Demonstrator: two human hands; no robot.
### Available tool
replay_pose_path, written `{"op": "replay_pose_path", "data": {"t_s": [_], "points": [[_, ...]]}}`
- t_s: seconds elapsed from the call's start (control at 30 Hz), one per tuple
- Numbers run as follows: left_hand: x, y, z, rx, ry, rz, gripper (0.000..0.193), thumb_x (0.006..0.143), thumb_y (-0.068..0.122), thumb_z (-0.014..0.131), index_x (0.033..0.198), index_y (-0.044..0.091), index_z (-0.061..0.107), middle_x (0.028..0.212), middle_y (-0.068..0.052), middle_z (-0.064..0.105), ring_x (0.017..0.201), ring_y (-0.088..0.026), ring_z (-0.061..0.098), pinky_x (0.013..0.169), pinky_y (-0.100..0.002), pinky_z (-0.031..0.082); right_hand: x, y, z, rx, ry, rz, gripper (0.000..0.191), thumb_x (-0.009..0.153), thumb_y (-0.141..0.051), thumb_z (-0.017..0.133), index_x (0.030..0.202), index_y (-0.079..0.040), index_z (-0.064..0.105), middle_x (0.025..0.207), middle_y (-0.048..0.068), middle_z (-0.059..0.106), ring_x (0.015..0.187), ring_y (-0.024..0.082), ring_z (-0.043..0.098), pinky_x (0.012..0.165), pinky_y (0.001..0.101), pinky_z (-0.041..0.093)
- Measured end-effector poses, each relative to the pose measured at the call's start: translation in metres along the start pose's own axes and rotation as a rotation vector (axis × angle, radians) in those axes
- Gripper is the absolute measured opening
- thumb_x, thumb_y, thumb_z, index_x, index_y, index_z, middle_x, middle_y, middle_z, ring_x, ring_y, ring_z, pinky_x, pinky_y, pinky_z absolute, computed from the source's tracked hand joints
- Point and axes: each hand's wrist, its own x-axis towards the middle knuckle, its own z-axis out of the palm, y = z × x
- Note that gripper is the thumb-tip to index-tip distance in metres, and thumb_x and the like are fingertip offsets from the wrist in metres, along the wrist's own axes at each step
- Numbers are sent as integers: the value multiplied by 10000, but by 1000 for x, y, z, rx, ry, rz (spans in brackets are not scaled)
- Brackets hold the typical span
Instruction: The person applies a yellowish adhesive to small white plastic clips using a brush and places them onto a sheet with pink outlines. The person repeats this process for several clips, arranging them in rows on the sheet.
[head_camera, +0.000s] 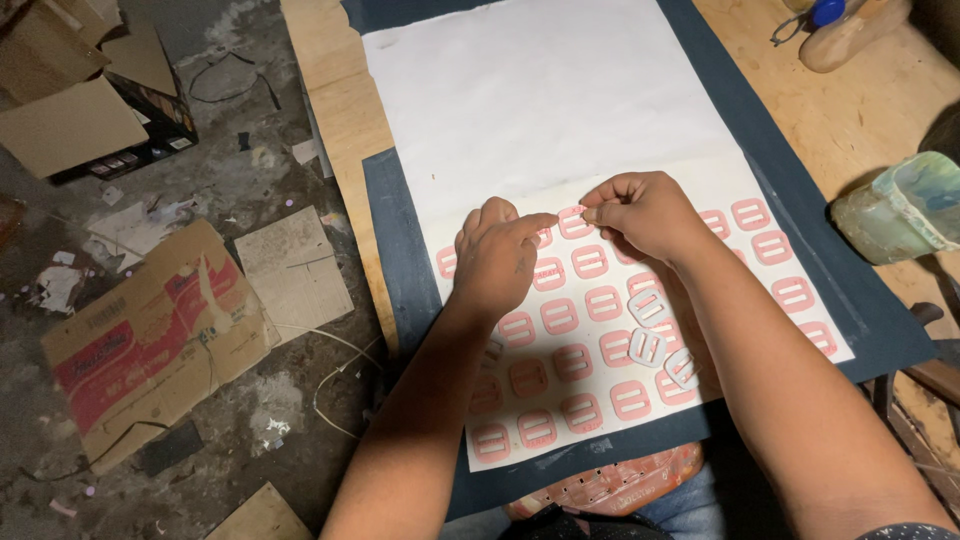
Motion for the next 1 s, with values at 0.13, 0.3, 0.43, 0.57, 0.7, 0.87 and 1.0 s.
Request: {"op": "replay_pose_path", "data": {"t_s": [0.13, 0.3, 0.43, 0.57, 0.7, 0.87, 1.0], "points": [[0, 1, 0, 12, -13, -12, 333, 932, 94, 606, 1192, 232, 761, 1014, -36, 559, 990, -232, 512, 956, -398, 396, 0, 1, 1, 0, 12, 3, 155, 869, -54, 731, 1003, 24, 744, 693, 56, 664, 531, 104, 555, 421, 276, 433], [-1, 4, -1, 25, -10, -10, 355, 930, 99, 603, 1227, 238, 739, 1030, -36, 557, 1002, -227, 507, 958, -394, 394, 0, 4, 5, -41, 53, -54, 132, 856, -56, 739, 970, 6, 762, 711, 34, 686, 578, 78, 587, 487, 235, 462], [-3, 6, -1, 65, -25, -1, 386, 939, 83, 580, 1261, 243, 719, 1038, -45, 540, 992, -236, 493, 936, -406, 386, -2, 6, 7, -136, 95, -90, 113, 854, -78, 745, 938, -7, 770, 714, 37, 687, 589, 79, 584, 518, 238, 466], [-1, 6, 1, 180, -41, 42, 479, 899, 25, 547, 1261, 278, 734, 1029, -51, 513, 972, -250, 480, 901, -404, 391, -2, 9, 10, -233, 133, -92, 131, 854, -108, 747, 942, -12, 751, 721, 57, 693, 615, 138, 612, 563, 295, 484], [0, 3, 3, 200, -96, 26, 481, 914, 37, 542, 1275, 294, 727, 1013, -52, 502, 950, -253, 480, 870, -401, 400, -7, 11, 15, -482, 254, -351, 148, 826, -141, 796, 933, -46, 756, 819, 106, 690, 721, 223, 662, 668, 336, 521], [7, -5, 0, 146, -84, 54, 362, 946, 142, 606, 1222, 326, 752, 1029, -64, 531, 980, -272, 509, 893, -414, 421, -37, 14, 29, -494, 309, -500, 86, 870, -150, 769, 916, -82, 743, 946, 99, 683, 811, 251, 679, 714, 371, 539], [14, -7, -5, 88, -131, 14, 342, 943, 188, 630, 1232, 329, 744, 1031, -66, 550, 1014, -270, 527, 941, -400, 444, -82, 21, 61, -336, -97, -670, 41, 840, -181, 742, 866, -155, 759, 939, 3, 739, 878, 204, 723, 772, 343, 587]]}}
